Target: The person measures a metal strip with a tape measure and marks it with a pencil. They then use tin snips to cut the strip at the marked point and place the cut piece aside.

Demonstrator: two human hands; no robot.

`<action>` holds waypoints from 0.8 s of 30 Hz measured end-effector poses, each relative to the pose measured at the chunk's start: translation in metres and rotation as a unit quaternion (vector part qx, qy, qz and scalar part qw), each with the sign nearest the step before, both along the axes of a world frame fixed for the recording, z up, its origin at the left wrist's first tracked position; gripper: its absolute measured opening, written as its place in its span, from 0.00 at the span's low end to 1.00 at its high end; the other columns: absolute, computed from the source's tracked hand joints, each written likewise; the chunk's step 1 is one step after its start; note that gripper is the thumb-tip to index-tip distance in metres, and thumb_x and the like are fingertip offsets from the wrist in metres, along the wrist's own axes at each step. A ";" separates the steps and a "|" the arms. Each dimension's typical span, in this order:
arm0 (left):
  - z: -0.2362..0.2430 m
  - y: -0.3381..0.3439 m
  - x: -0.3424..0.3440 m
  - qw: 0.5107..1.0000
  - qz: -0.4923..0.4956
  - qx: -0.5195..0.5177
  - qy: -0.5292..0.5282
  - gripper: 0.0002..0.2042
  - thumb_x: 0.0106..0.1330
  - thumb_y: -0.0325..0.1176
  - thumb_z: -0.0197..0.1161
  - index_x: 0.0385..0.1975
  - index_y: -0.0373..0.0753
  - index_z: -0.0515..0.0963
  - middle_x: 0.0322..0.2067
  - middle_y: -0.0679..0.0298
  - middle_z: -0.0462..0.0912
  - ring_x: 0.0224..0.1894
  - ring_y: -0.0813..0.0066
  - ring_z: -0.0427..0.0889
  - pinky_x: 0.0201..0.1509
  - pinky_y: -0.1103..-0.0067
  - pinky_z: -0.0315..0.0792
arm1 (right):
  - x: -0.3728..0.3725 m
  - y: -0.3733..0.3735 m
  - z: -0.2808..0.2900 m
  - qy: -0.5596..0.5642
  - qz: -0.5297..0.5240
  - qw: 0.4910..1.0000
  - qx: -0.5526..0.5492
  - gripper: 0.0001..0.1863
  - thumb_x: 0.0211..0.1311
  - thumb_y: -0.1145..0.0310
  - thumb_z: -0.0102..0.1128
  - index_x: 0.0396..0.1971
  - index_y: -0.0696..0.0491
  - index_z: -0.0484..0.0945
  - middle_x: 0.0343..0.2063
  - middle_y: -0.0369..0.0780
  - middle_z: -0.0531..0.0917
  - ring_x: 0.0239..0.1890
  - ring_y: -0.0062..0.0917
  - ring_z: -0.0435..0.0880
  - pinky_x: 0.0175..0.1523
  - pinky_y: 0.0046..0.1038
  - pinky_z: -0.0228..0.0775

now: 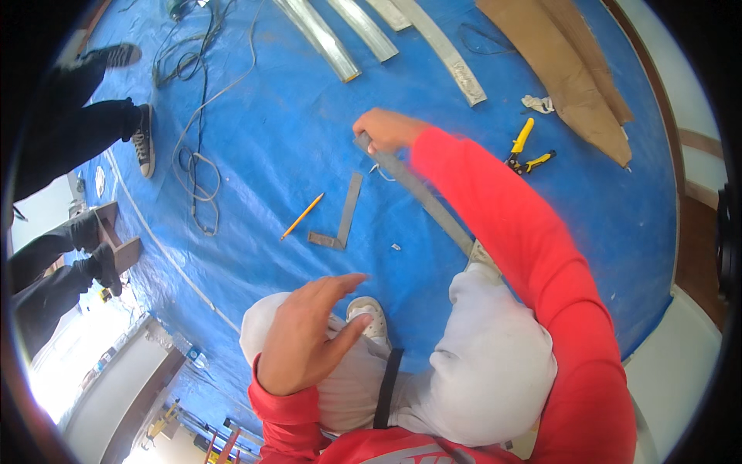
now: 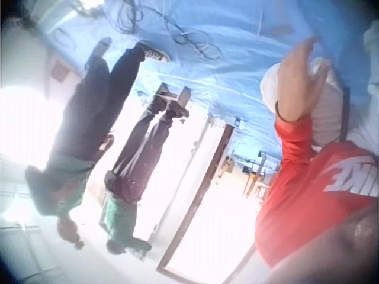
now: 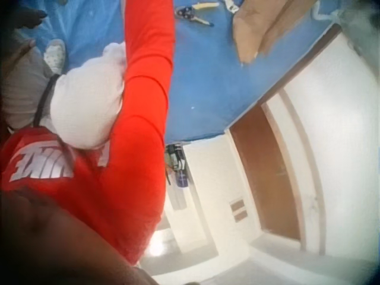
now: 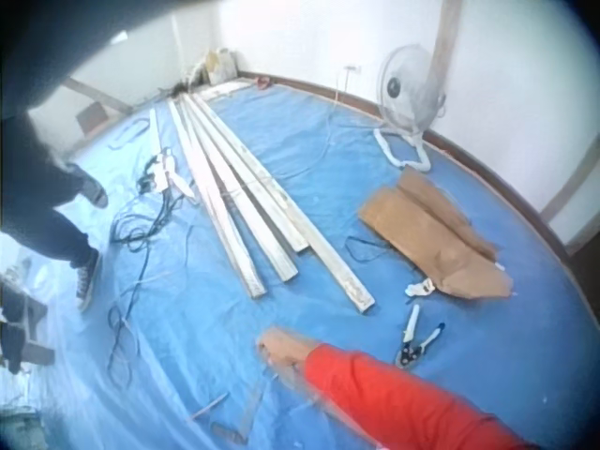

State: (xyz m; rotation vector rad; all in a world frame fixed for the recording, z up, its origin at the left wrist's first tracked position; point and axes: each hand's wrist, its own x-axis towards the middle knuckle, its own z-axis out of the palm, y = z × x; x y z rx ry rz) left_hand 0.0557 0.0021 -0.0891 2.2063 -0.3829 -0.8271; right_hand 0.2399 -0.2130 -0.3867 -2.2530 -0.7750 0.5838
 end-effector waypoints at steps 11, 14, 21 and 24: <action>-0.006 0.009 0.013 0.997 -0.070 -0.040 0.004 0.23 0.63 0.34 0.72 0.58 0.37 0.77 0.40 0.55 0.82 0.43 0.53 0.80 0.47 0.65 0.73 | -0.269 -0.131 0.114 -0.153 0.047 0.987 -0.022 0.02 0.57 0.72 0.63 0.29 0.48 0.80 0.32 0.37 0.81 0.55 0.29 0.84 0.78 0.53 0.57; -0.006 0.006 0.014 0.996 -0.073 -0.039 0.014 0.23 0.63 0.34 0.72 0.58 0.37 0.77 0.40 0.55 0.82 0.43 0.53 0.80 0.47 0.64 0.72 | -0.227 -0.122 0.107 -0.186 0.097 0.976 -0.054 0.03 0.56 0.71 0.65 0.31 0.46 0.82 0.32 0.35 0.82 0.55 0.28 0.84 0.79 0.60 0.52; -0.006 -0.001 0.006 0.999 -0.043 -0.028 0.009 0.24 0.62 0.35 0.72 0.57 0.35 0.77 0.43 0.53 0.83 0.46 0.51 0.81 0.49 0.63 0.73 | -0.010 -0.002 0.040 -0.064 0.032 0.983 -0.166 0.13 0.56 0.66 0.73 0.43 0.46 0.86 0.44 0.37 0.86 0.58 0.38 0.81 0.76 0.68 0.48; -0.003 -0.002 0.000 0.999 -0.032 0.004 0.015 0.24 0.61 0.35 0.73 0.57 0.35 0.77 0.44 0.53 0.84 0.47 0.50 0.81 0.49 0.63 0.74 | 0.009 0.012 -0.009 0.022 -0.009 0.986 -0.164 0.14 0.57 0.68 0.72 0.44 0.49 0.86 0.48 0.41 0.84 0.61 0.41 0.78 0.74 0.63 0.55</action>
